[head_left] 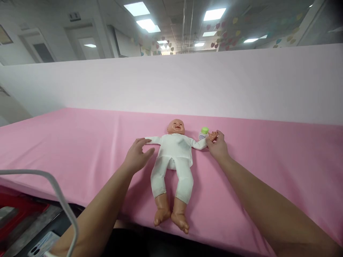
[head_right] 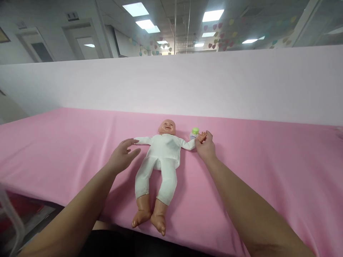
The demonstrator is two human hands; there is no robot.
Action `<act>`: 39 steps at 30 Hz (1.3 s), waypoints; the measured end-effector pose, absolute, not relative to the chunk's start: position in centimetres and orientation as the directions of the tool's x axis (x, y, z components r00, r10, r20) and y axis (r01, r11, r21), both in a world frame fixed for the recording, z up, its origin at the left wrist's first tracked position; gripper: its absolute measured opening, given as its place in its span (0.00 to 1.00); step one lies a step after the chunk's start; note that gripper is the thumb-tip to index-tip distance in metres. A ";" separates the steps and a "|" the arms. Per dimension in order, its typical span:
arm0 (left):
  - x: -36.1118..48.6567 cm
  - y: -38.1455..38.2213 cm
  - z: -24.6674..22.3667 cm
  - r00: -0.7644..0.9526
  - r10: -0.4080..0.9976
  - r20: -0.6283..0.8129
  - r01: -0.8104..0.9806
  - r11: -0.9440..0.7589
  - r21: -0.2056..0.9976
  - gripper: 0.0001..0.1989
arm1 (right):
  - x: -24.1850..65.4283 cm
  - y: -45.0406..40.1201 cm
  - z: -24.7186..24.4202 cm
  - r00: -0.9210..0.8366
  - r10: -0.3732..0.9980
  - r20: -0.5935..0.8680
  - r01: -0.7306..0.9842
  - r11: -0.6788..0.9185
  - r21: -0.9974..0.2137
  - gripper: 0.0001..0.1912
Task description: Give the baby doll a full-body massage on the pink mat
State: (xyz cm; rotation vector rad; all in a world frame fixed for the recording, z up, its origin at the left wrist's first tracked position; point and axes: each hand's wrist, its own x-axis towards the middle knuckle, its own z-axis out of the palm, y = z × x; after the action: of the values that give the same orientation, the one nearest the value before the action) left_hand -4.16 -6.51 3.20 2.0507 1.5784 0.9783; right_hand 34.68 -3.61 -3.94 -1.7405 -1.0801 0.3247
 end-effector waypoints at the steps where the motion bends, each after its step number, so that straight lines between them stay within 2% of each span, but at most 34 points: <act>1: -4.3 -8.0 3.2 0.206 0.933 0.296 0.643 -0.357 0.678 0.24 | 34.6 -3.7 -3.9 0.552 0.789 0.270 0.515 -0.068 -0.855 0.47; 4: -4.9 -12.6 2.4 0.337 0.899 0.281 0.528 -0.427 0.734 0.23 | 34.4 -3.8 -3.8 0.536 0.796 0.280 0.521 -0.051 -0.852 0.47; 7: -5.9 -16.7 1.0 0.428 0.875 0.226 0.387 -0.403 0.829 0.21 | 34.3 -3.9 -3.7 0.532 0.804 0.267 0.535 -0.074 -0.842 0.48; 9: -6.7 -18.7 0.2 0.468 0.863 0.191 0.392 -0.396 0.830 0.26 | 34.3 -3.9 -3.7 0.534 0.805 0.260 0.542 -0.090 -0.836 0.49; 12: -7.5 -20.7 -0.6 0.564 0.818 0.112 0.520 -0.457 0.722 0.47 | 34.2 -4.0 -3.6 0.533 0.808 0.250 0.533 -0.091 -0.841 0.49; 14: -7.5 -21.2 -1.1 0.597 0.799 0.073 0.601 -0.505 0.619 0.55 | 34.1 -4.1 -3.5 0.531 0.811 0.246 0.526 -0.089 -0.846 0.49; 18: -6.2 -21.7 -2.0 0.576 0.808 0.125 0.685 -0.560 0.465 0.52 | 33.9 -4.3 -3.3 0.526 0.809 0.263 0.543 -0.081 -0.836 0.50; 21: -5.3 -21.9 -2.6 0.555 0.806 0.204 0.683 -0.582 0.442 0.47 | 33.9 -4.3 -3.3 0.530 0.801 0.278 0.552 -0.078 -0.830 0.50; 24: -5.5 -22.1 -2.7 0.487 0.848 0.211 0.676 -0.518 0.524 0.40 | 33.9 -4.2 -3.4 0.532 0.800 0.277 0.548 -0.075 -0.833 0.49; 28: -6.3 -22.2 -1.9 0.333 0.911 0.244 0.592 -0.403 0.698 0.30 | 33.8 -4.2 -3.5 0.525 0.800 0.290 0.553 -0.062 -0.831 0.49; 30: -6.3 -22.3 -1.5 0.219 0.943 0.253 0.454 -0.327 0.829 0.24 | 33.7 -4.3 -3.4 0.521 0.800 0.299 0.559 -0.055 -0.827 0.49; 33: -6.1 -22.6 -1.1 0.050 0.990 0.134 0.152 -0.140 0.978 0.23 | 33.6 -4.3 -3.3 0.520 0.799 0.303 0.552 -0.043 -0.833 0.50; 36: -6.0 -22.7 -1.1 -0.013 1.000 0.015 -0.086 -0.016 0.996 0.28 | 33.5 -4.4 -3.1 0.550 0.792 0.265 0.498 -0.056 -0.866 0.50; 39: -6.5 -22.4 -1.3 -0.015 1.000 0.001 -0.175 -0.004 0.985 0.27 | 33.4 -4.5 -2.7 0.581 0.770 0.265 0.428 -0.013 -0.904 0.44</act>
State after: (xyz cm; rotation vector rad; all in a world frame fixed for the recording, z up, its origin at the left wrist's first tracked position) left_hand -6.49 -22.38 -1.28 1.0734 1.0879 1.2995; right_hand 33.37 -4.47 -2.67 -1.6411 -1.0181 0.3635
